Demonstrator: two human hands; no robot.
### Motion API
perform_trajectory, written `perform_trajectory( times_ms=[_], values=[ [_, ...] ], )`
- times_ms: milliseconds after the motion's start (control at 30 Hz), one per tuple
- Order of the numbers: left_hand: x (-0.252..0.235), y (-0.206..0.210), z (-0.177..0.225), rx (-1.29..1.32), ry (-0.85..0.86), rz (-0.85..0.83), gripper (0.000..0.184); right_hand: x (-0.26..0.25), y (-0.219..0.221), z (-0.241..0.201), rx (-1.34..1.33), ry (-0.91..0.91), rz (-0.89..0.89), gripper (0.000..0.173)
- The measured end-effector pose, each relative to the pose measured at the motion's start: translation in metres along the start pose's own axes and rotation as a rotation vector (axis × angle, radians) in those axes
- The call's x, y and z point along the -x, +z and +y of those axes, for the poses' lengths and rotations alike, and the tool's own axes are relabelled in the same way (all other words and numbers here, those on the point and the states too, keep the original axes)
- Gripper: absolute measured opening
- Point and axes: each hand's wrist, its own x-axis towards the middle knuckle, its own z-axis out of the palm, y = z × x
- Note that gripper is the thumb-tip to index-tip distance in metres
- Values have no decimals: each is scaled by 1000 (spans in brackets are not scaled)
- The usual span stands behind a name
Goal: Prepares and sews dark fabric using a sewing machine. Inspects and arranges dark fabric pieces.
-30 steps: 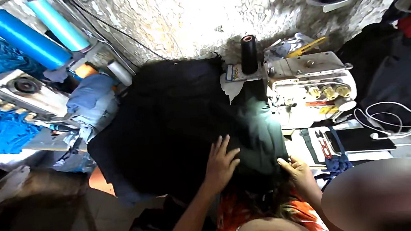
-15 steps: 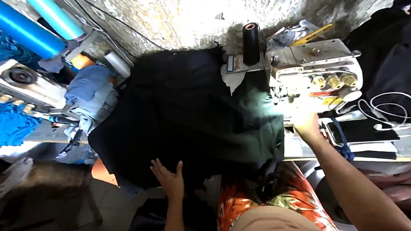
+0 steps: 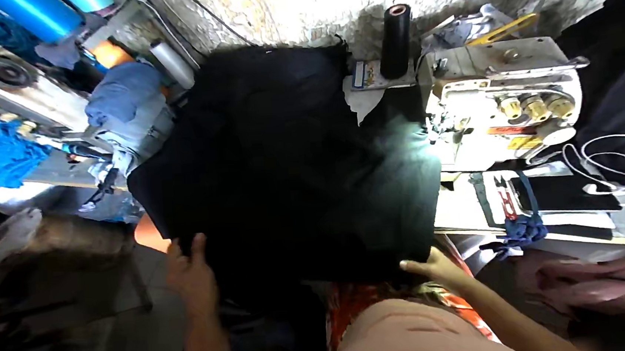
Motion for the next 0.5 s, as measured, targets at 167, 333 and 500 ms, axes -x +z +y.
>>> perform_trajectory(
  times_ms=[167, 333, 500],
  values=[
    [-35, -5, -43, -204, 89, -68, 54, -15, 8, 55, 381, 160, -224, 26],
    [72, 58, -3, -111, 410, -481, 57, -6, 28, -3, 170, 107, -272, 20],
    [130, 75, 28, 700, -48, -965, 74, -1, 75, -99, -217, -69, -406, 18]
  ],
)
